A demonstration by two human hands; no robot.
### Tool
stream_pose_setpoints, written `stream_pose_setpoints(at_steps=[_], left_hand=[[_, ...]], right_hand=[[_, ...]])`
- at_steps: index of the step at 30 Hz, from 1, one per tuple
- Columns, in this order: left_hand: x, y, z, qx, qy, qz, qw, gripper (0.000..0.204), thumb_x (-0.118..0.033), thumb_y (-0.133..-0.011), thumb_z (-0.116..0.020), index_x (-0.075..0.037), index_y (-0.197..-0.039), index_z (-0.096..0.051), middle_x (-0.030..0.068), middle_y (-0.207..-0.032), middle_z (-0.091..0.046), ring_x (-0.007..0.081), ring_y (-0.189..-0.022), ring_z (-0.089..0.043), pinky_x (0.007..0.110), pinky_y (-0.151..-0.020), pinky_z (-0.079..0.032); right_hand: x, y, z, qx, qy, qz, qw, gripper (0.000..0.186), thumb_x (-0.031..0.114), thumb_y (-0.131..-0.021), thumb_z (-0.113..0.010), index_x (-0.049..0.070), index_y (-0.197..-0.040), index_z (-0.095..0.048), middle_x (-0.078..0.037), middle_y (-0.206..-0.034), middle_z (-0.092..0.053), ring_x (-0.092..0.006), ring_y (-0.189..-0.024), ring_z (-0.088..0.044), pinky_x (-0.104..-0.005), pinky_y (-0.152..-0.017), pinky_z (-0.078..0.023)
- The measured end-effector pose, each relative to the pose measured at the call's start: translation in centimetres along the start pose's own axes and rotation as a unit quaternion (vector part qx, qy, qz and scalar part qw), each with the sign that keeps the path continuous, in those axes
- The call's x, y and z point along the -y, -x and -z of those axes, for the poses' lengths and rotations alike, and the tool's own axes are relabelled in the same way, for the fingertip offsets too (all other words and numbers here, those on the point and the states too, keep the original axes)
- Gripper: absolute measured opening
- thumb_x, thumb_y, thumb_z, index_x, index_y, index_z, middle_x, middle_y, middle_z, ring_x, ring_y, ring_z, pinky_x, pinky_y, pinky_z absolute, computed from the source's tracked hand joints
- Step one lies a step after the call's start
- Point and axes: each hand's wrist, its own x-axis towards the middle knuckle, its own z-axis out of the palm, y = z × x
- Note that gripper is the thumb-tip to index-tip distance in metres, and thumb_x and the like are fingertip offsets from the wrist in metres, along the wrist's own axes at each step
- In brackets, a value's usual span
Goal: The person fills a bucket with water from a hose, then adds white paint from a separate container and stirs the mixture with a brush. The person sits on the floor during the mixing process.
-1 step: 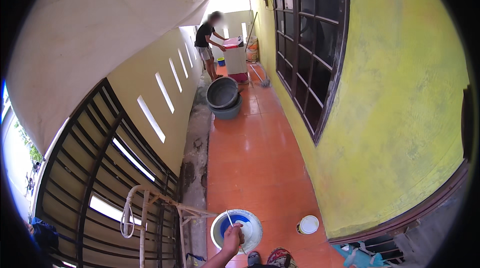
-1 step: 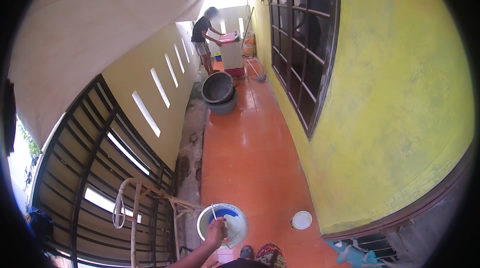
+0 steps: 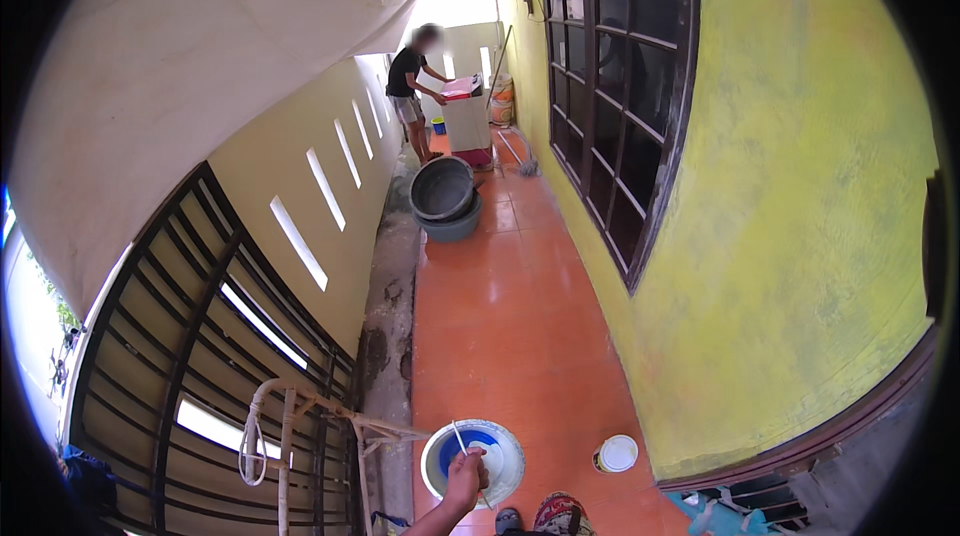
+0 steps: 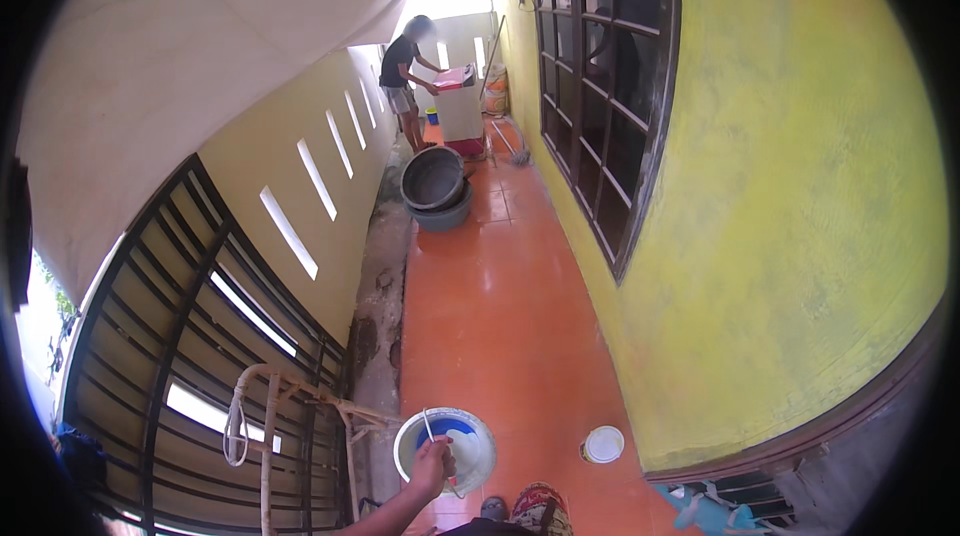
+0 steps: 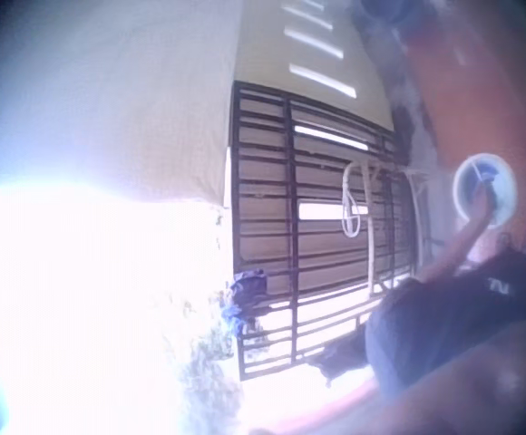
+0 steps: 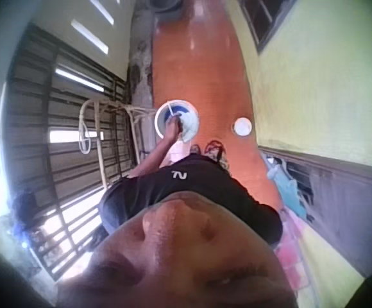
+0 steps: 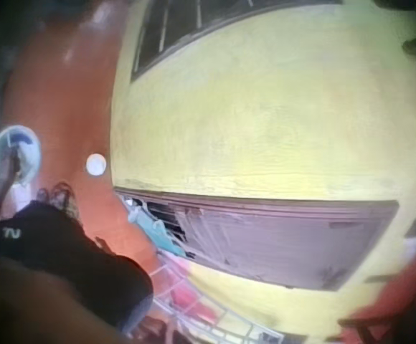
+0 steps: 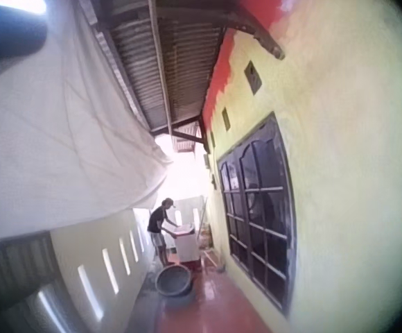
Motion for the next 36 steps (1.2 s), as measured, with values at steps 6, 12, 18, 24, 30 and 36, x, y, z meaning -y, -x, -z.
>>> stream_pose_setpoints(at_steps=[6, 12, 18, 24, 30, 36], left_hand=[[-5.7, -13.2, -4.4, -0.033, -0.04, -0.016, 0.999, 0.012, -0.021, -0.103, -0.053, -0.009, -0.1, -0.054, -0.005, -0.06, -0.036, 0.0068, -0.044, -0.03, 0.027, -0.042, -0.023], [-11.5, -24.0, -8.9, -0.058, -0.018, -0.038, 0.997, 0.01, -0.02, -0.102, -0.054, -0.012, -0.096, -0.054, -0.0055, -0.06, -0.036, 0.0063, -0.045, -0.031, 0.027, -0.042, -0.023], [-18.1, -32.6, -13.9, -0.068, -0.033, -0.055, 0.996, 0.011, -0.021, -0.102, -0.054, -0.013, -0.094, -0.053, -0.0069, -0.06, -0.033, 0.0054, -0.045, -0.029, 0.027, -0.043, -0.023], [-24.0, -42.4, -17.3, -0.052, -0.026, -0.047, 0.997, 0.011, -0.021, -0.102, -0.056, -0.012, -0.096, -0.055, -0.0067, -0.061, -0.034, 0.0062, -0.046, -0.031, 0.027, -0.044, -0.026], [-30.0, -55.8, -17.9, -0.043, -0.047, -0.023, 0.998, 0.012, -0.021, -0.1, -0.058, -0.01, -0.097, -0.056, -0.005, -0.063, -0.039, 0.0077, -0.047, -0.036, 0.027, -0.044, -0.029], [-38.4, -68.7, -19.9, -0.034, -0.112, 0.024, 0.993, 0.015, -0.024, -0.1, -0.058, -0.009, -0.096, -0.057, -0.004, -0.064, -0.041, 0.0082, -0.048, -0.038, 0.027, -0.044, -0.031]], right_hand=[[13.7, -2.4, -3.2, 0.047, -0.016, 0.023, 0.999, 0.031, 0.034, -0.097, -0.059, 0.005, -0.097, -0.069, -0.012, -0.085, -0.071, -0.024, -0.075, -0.07, -0.0411, -0.067, -0.057], [29.4, -11.5, -1.4, 0.059, 0.055, 0.027, 0.996, 0.033, 0.035, -0.096, -0.058, 0.004, -0.095, -0.07, -0.014, -0.084, -0.071, -0.0245, -0.072, -0.07, -0.0415, -0.065, -0.058], [60.2, -19.1, 3.2, -0.044, 0.447, 0.324, 0.833, 0.036, 0.026, -0.095, -0.051, 0.003, -0.078, -0.071, -0.012, -0.07, -0.071, -0.025, -0.06, -0.069, -0.0403, -0.061, -0.056], [86.8, -8.7, -1.4, 0.073, 0.024, 0.44, 0.895, 0.02, 0.027, -0.096, -0.057, 0.009, -0.103, -0.062, -0.004, -0.087, -0.065, -0.0172, -0.073, -0.063, -0.0342, -0.062, -0.053], [95.7, -13.3, -3.9, 0.131, 0.001, 0.38, 0.916, 0.024, 0.029, -0.097, -0.058, 0.01, -0.111, -0.062, -0.005, -0.094, -0.067, -0.0197, -0.082, -0.066, -0.0395, -0.07, -0.056], [86.8, -16.4, -3.2, -0.032, 0.008, 0.062, 0.998, 0.024, 0.031, -0.099, -0.056, 0.008, -0.108, -0.059, -0.007, -0.078, -0.061, -0.0188, -0.057, -0.055, -0.0381, -0.052, -0.049]])
